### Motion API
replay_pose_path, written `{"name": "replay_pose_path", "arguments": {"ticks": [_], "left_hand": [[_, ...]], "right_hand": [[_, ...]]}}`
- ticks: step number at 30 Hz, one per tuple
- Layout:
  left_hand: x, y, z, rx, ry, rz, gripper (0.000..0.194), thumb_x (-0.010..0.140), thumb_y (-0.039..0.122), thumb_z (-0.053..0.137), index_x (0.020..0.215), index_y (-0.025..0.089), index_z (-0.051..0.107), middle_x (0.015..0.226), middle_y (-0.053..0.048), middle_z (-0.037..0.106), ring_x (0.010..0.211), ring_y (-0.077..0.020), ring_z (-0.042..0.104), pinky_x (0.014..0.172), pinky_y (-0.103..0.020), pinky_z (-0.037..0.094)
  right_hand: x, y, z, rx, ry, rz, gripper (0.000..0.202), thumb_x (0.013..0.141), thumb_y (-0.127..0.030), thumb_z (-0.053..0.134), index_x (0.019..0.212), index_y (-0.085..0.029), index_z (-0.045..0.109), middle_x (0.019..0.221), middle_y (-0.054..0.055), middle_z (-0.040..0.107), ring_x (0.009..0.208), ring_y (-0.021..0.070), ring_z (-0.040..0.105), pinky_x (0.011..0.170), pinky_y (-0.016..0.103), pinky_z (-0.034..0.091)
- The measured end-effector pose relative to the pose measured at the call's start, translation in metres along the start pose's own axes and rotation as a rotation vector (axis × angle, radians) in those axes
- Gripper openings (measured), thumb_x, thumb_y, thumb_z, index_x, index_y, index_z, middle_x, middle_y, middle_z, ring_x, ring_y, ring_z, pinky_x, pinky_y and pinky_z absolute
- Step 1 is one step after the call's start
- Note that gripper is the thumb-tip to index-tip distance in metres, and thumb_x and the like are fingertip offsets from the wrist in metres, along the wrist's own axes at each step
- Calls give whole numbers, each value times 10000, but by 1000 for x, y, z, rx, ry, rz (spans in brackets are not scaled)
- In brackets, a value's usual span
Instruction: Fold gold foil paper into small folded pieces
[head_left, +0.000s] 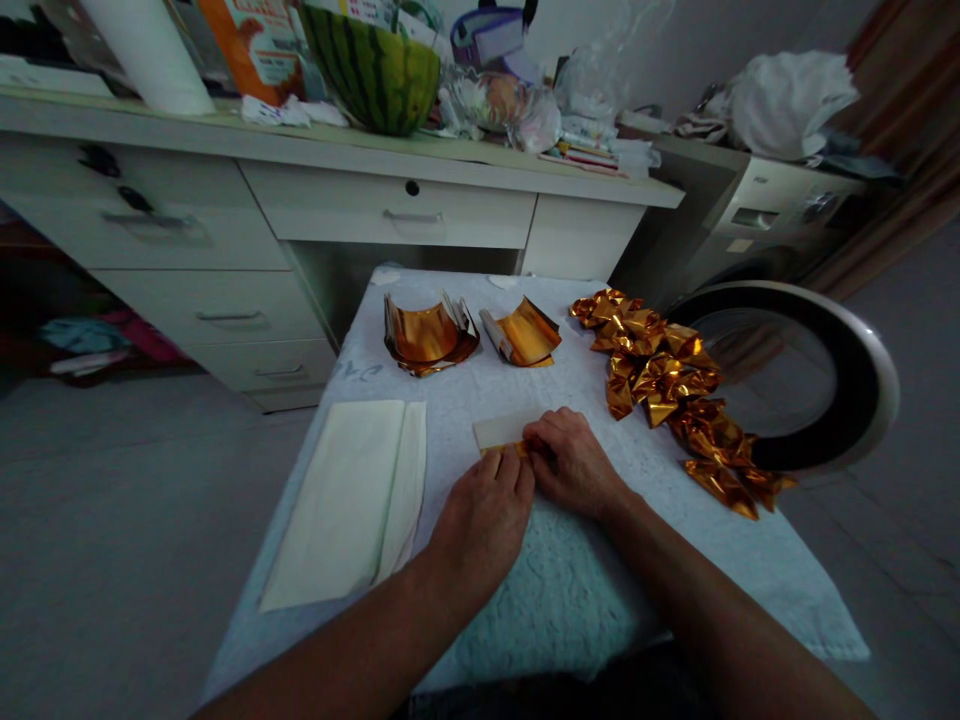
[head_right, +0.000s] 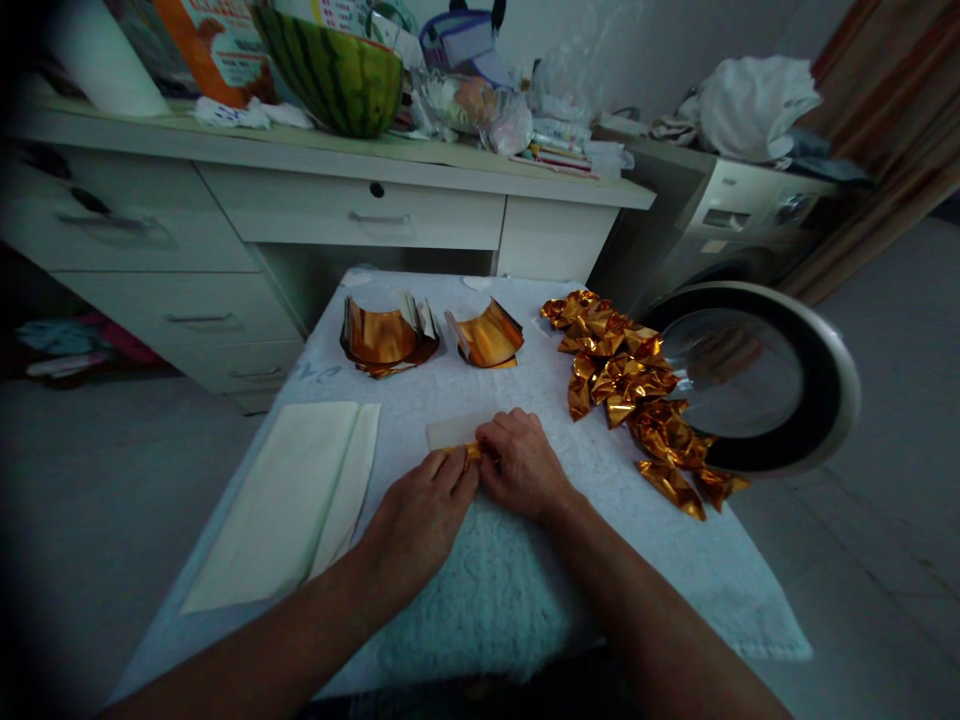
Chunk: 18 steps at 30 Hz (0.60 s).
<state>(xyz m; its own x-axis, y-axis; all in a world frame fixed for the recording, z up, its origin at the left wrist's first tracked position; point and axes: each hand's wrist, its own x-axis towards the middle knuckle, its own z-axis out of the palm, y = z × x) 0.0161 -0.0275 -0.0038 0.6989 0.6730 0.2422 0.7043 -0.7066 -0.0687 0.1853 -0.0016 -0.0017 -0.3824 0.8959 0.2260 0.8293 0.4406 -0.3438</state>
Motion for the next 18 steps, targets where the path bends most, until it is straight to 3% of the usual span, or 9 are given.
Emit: {"name": "replay_pose_path", "arguments": {"ticks": [18], "left_hand": [[0, 1, 2, 5, 27, -29, 300, 831, 38, 557, 1104, 93, 669, 1130, -141, 695, 970, -247, 645, 829, -369, 594]], "right_hand": [[-1, -2, 0, 4, -8, 11, 162, 778, -138, 530, 908, -173, 619, 807, 50, 570, 812, 218, 473, 770, 360, 321]]}}
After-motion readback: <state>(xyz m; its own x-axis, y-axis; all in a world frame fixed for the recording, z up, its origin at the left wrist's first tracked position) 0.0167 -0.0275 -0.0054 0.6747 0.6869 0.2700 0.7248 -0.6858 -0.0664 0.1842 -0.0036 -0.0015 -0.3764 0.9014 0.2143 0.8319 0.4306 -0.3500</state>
